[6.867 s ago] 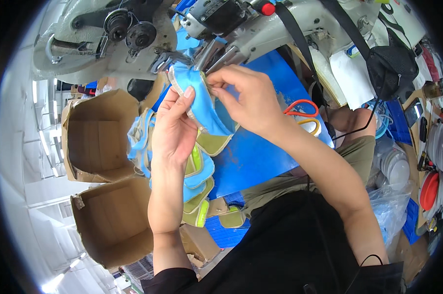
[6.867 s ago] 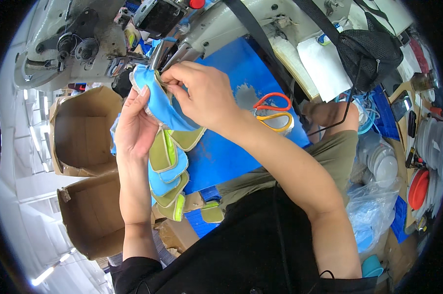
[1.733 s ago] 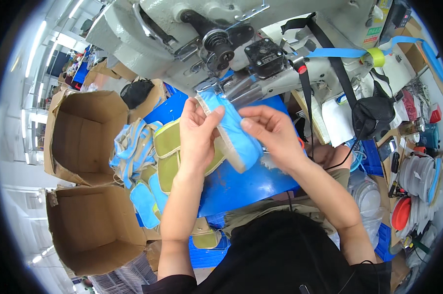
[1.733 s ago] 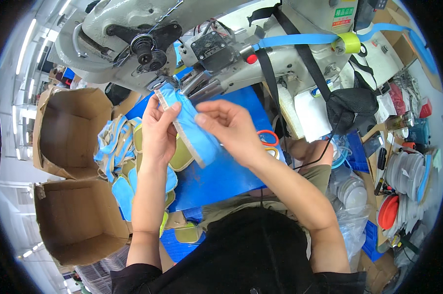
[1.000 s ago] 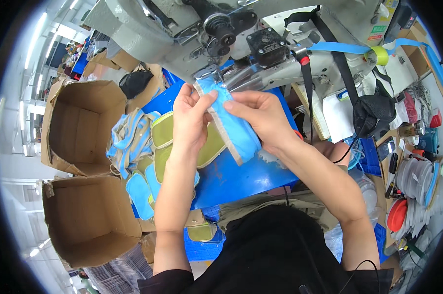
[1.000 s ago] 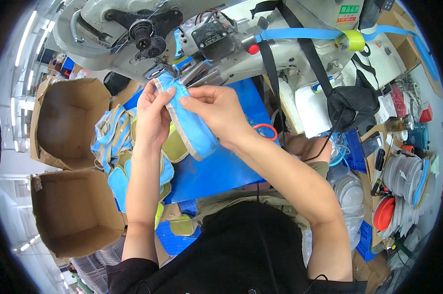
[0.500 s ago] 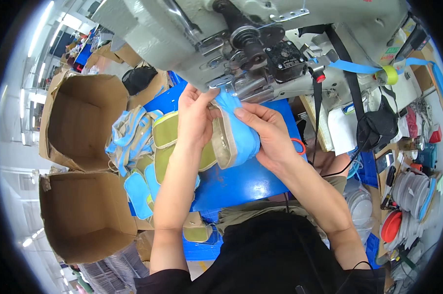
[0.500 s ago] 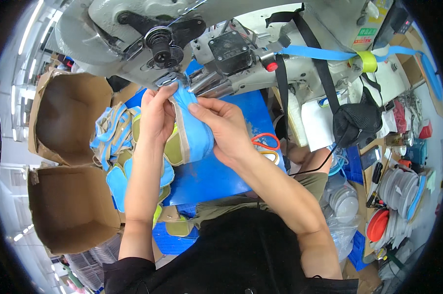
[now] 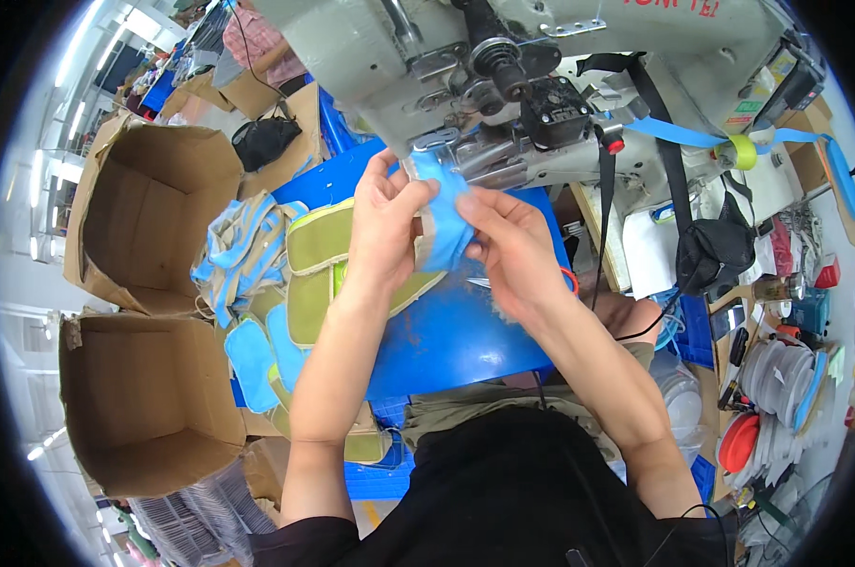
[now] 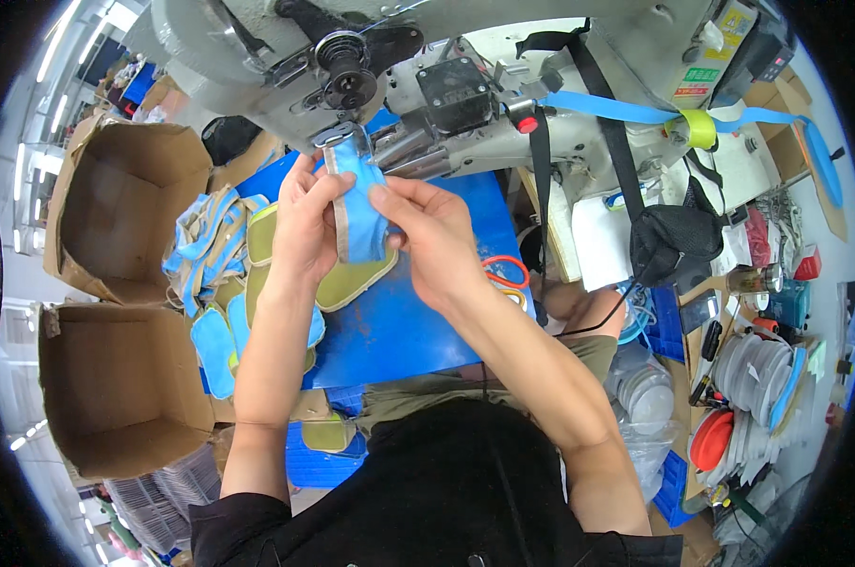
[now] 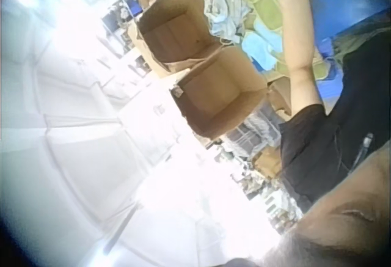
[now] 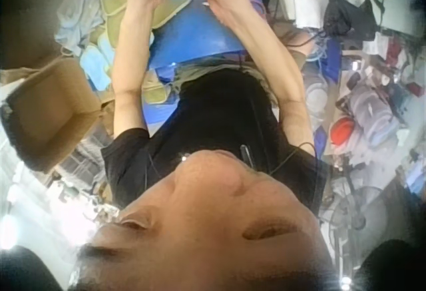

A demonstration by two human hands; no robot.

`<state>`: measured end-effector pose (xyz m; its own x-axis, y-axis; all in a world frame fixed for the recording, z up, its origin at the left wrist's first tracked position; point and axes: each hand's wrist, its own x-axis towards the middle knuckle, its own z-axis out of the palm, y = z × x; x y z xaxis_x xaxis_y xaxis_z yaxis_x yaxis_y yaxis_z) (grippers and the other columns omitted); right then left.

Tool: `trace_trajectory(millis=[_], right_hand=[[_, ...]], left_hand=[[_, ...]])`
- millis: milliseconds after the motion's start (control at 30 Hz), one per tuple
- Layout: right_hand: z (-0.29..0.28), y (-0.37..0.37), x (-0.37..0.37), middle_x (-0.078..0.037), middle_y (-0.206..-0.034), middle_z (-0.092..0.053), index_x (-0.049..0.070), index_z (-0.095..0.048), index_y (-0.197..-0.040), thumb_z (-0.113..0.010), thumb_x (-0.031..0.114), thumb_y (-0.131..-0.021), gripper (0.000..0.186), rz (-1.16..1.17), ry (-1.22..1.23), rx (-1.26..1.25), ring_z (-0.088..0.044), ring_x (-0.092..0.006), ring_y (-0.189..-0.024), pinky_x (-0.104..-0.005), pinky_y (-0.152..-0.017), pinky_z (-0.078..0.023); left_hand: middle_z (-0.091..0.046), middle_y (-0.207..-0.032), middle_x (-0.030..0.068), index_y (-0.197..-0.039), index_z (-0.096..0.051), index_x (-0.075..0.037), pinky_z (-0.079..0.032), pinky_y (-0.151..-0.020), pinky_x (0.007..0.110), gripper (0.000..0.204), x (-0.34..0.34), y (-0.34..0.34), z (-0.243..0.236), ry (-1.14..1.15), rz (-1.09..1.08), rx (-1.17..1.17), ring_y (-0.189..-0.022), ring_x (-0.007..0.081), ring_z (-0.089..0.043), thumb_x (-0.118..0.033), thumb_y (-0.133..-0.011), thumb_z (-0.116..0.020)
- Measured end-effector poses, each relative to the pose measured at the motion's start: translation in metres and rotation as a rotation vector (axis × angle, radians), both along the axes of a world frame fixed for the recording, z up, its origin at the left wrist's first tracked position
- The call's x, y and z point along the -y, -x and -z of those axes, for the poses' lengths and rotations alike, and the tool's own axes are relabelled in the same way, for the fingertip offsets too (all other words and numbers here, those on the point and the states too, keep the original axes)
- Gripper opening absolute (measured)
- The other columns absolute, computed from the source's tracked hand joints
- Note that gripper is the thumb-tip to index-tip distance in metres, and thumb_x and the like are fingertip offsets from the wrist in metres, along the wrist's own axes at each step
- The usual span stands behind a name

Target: The person sews a blue fabric strip onto the edge of a small mesh pouch using a sewing machine. They then use scissors to trim the excess thread and fabric, inspect the finished pouch, and place it on a pile of completed items.

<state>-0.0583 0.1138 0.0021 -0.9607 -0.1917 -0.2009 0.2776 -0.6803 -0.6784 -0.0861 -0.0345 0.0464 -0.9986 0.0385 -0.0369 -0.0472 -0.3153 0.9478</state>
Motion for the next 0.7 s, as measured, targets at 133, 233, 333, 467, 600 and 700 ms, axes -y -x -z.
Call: trace_trajectory(millis=[133,233,333,467,600,700], right_hand=[[-0.003,0.003,-0.005,0.0,-0.097,-0.073,0.003,-0.074,-0.111,-0.077,0.017,-0.094,0.023,0.024,-0.17,-0.033,-0.061,-0.0044,-0.082,-0.0238,-0.073,-0.047],[-0.016,-0.01,-0.026,0.0,-0.099,-0.073,0.003,-0.073,-0.11,-0.078,0.015,-0.092,0.021,0.063,-0.326,-0.138,-0.063,-0.0064,-0.088,-0.0251,-0.082,-0.05],[-0.046,-0.02,-0.093,-0.001,-0.102,-0.072,0.006,-0.073,-0.108,-0.074,0.01,-0.095,0.013,0.347,-0.607,-0.428,-0.063,-0.0073,-0.094,-0.0244,-0.086,-0.052],[-0.119,0.002,-0.204,-0.004,-0.111,-0.071,0.006,-0.07,-0.123,-0.072,0.017,-0.098,0.027,0.894,-0.978,-0.649,-0.064,-0.0104,-0.104,-0.0268,-0.096,-0.049],[-0.166,0.066,-0.346,-0.009,-0.122,-0.07,0.002,-0.065,-0.134,-0.071,0.016,-0.099,0.039,1.065,-1.159,-0.824,-0.064,-0.0151,-0.111,-0.027,-0.098,-0.049],[-0.18,0.104,-0.413,-0.012,-0.128,-0.066,0.0,-0.061,-0.137,-0.067,0.021,-0.1,0.043,0.921,-1.109,-0.669,-0.061,-0.0201,-0.117,-0.0315,-0.101,-0.047]], left_hand=[[-0.071,-0.109,0.0162,-0.145,-0.033,0.01,-0.058,-0.079,0.03,0.067,0.004,-0.002,0.002,0.022,-0.017,-0.008,-0.092,0.0167,-0.07,0.003,-0.088,-0.065],[-0.072,-0.11,0.0163,-0.146,-0.033,0.011,-0.057,-0.082,0.029,0.068,0.009,-0.001,0.006,0.021,-0.022,-0.034,-0.093,0.0167,-0.07,0.001,-0.088,-0.067],[-0.072,-0.109,0.0154,-0.143,-0.037,0.01,-0.056,-0.081,0.028,0.064,0.003,0.003,0.013,0.008,-0.031,-0.036,-0.093,0.0158,-0.07,-0.002,-0.089,-0.069],[-0.074,-0.105,0.011,-0.129,-0.053,0.004,-0.056,-0.078,0.027,0.045,0.006,-0.002,0.02,0.004,-0.045,-0.032,-0.091,0.0138,-0.07,-0.003,-0.09,-0.073],[-0.074,-0.102,0.0028,-0.111,-0.067,-0.004,-0.055,-0.08,0.027,0.026,0.001,-0.012,0.03,0.06,-0.038,-0.079,-0.09,0.0092,-0.067,-0.008,-0.089,-0.08],[-0.073,-0.097,-0.0003,-0.109,-0.071,-0.005,-0.055,-0.074,0.027,0.026,-0.004,-0.006,0.044,0.186,-0.01,-0.212,-0.083,0.0067,-0.064,-0.009,-0.086,-0.083]])
